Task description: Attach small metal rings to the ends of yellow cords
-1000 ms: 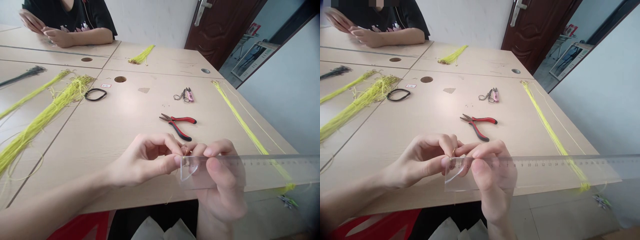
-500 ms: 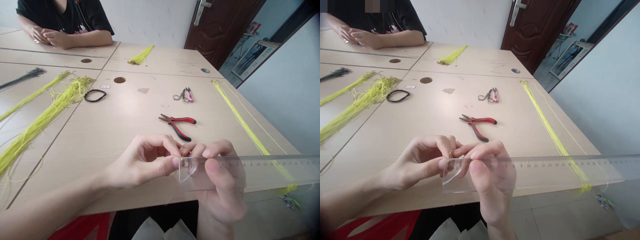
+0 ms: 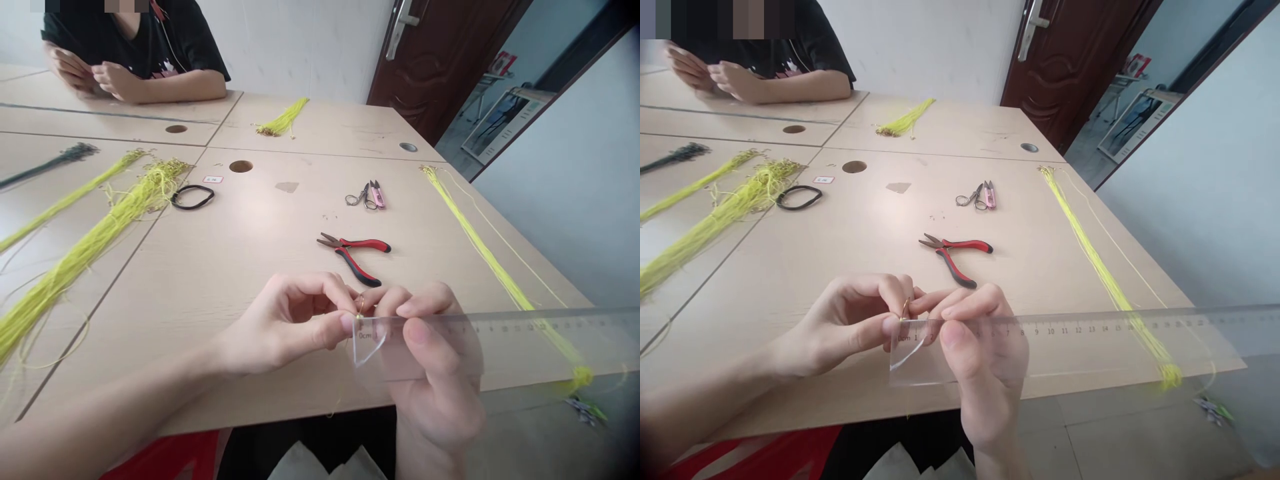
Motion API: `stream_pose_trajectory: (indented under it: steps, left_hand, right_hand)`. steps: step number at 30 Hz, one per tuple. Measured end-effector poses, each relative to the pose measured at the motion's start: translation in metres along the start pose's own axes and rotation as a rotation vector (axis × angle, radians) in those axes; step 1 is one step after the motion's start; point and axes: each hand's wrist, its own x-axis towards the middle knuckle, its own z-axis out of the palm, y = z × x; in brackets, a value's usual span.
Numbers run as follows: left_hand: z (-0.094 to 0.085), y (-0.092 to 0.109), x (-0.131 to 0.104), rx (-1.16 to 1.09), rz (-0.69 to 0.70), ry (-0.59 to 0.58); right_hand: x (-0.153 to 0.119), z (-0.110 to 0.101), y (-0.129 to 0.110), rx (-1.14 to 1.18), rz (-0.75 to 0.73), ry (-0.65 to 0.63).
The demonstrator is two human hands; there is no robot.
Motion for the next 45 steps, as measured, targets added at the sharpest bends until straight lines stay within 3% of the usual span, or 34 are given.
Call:
stream_pose_trajectory:
  steps: [3, 7, 11, 15, 20, 24, 27, 29, 31, 33, 35, 40, 45]
  left_hand:
    - [-0.003, -0.002, 0.004, 0.068, -0.041, 0.105]
    - [-0.006, -0.004, 0.008, 0.189, -0.081, 0.267]
    - [-0.005, -0.004, 0.008, 0.231, -0.092, 0.274]
    - [-0.004, -0.003, 0.007, 0.276, -0.103, 0.266]
    - [-0.005, -0.004, 0.006, 0.324, -0.100, 0.250]
    - [-0.004, -0.003, 0.006, 0.357, -0.085, 0.244]
    - [-0.003, -0.002, 0.005, 0.383, -0.077, 0.227]
    - [-0.001, -0.002, 0.004, 0.398, -0.081, 0.188]
    - [0.001, -0.001, 0.003, 0.420, -0.093, 0.125]
    - [0.004, 0.000, 0.001, 0.459, -0.111, 0.060]
    - [0.006, 0.001, -0.001, 0.504, -0.128, 0.014]
    - [0.010, 0.009, -0.004, 0.568, -0.124, -0.010]
    - [0.012, 0.016, -0.007, 0.661, -0.088, -0.035]
  right_hand:
    - [0.000, -0.013, -0.007, -0.122, 0.138, -0.047]
    - [-0.001, -0.033, -0.026, -0.612, 0.538, 0.015]
    - [-0.001, -0.047, -0.035, -0.970, 0.705, 0.119]
    - [0.003, -0.054, -0.027, -1.180, 0.769, 0.128]
    - [0.005, -0.057, -0.017, -1.252, 0.809, 0.173]
    - [0.002, -0.061, -0.020, -1.468, 0.728, 0.078]
    - [-0.004, -0.057, -0.028, -1.621, 0.577, 0.206]
    - [-0.009, -0.045, -0.034, -1.557, 0.409, 0.329]
    - [-0.012, -0.029, -0.039, -1.342, 0.310, 0.283]
    - [-0.014, -0.011, -0.042, -1.070, 0.328, 0.122]
    - [-0.014, 0.002, -0.042, -0.913, 0.358, 0.043]
    - [-0.015, 0.009, -0.040, -0.807, 0.356, 0.147]
    - [-0.014, 0.007, -0.036, -0.705, 0.370, 0.038]
